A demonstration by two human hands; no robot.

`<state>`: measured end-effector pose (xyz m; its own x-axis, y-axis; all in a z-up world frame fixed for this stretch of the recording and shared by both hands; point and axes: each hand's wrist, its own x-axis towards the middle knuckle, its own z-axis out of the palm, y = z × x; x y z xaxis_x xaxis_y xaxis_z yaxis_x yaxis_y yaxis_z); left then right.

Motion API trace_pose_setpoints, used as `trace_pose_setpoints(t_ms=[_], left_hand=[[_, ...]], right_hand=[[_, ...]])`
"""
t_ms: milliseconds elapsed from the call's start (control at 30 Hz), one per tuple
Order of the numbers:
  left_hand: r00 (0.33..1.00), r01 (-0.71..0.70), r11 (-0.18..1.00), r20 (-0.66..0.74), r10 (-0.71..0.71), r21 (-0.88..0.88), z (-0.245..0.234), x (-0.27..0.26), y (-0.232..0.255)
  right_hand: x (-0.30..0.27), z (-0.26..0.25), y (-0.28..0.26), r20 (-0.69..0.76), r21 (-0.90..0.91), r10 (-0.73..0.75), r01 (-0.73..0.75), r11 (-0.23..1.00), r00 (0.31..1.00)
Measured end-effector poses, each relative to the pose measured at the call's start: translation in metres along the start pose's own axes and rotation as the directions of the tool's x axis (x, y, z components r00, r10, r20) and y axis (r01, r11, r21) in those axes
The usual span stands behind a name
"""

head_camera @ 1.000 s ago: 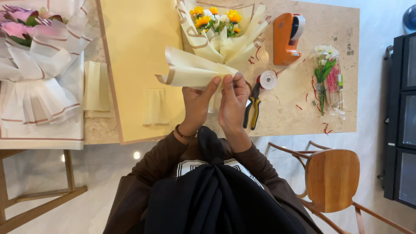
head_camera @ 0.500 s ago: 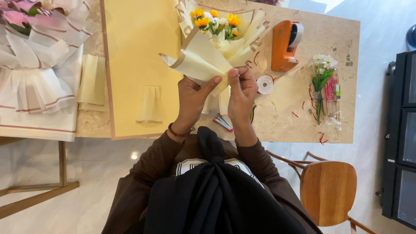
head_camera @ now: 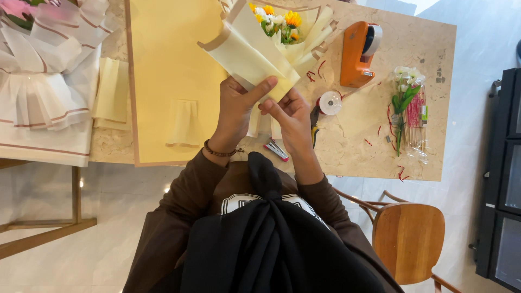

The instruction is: The person wraps a bouquet of yellow and white flowers with cream-colored paper. They fold the paper around the bouquet, secure it with a stapler, and adjust the folds to create a neat presentation.

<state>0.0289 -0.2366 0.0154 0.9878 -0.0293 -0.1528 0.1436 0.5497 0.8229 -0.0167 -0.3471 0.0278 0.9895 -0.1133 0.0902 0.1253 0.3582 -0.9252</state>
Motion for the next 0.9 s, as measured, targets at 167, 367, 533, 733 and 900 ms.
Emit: trace_pose_setpoints(t_ms=[167, 367, 533, 733, 900], left_hand=[[0.996, 0.076, 0.993, -0.047, -0.081, -0.093, 0.018, -0.007, 0.013], [0.985, 0.091, 0.987, -0.132, -0.109, -0.132, 0.026, -0.015, 0.017], [0.98, 0.071, 0.99, -0.177, -0.092, -0.122, 0.017, -0.014, 0.008], [0.97, 0.03, 0.984, -0.231, -0.071, -0.174, 0.013, -0.014, 0.012], [0.969, 0.02, 0.99, -0.241, -0.053, -0.138, 0.01, -0.016, 0.002]], right_hand=[[-0.001, 0.001, 0.035, -0.044, 0.113, 0.033, -0.028, 0.993, 0.998], [0.004, 0.008, 0.062, -0.168, 0.166, 0.082, -0.054, 0.985, 0.982], [0.004, 0.01, 0.078, -0.242, 0.064, 0.098, -0.085, 0.994, 0.965], [0.003, 0.008, 0.081, -0.193, 0.017, 0.118, -0.117, 0.993, 0.974], [0.0, -0.006, 0.101, -0.156, 0.033, 0.098, -0.094, 0.995, 0.983]])
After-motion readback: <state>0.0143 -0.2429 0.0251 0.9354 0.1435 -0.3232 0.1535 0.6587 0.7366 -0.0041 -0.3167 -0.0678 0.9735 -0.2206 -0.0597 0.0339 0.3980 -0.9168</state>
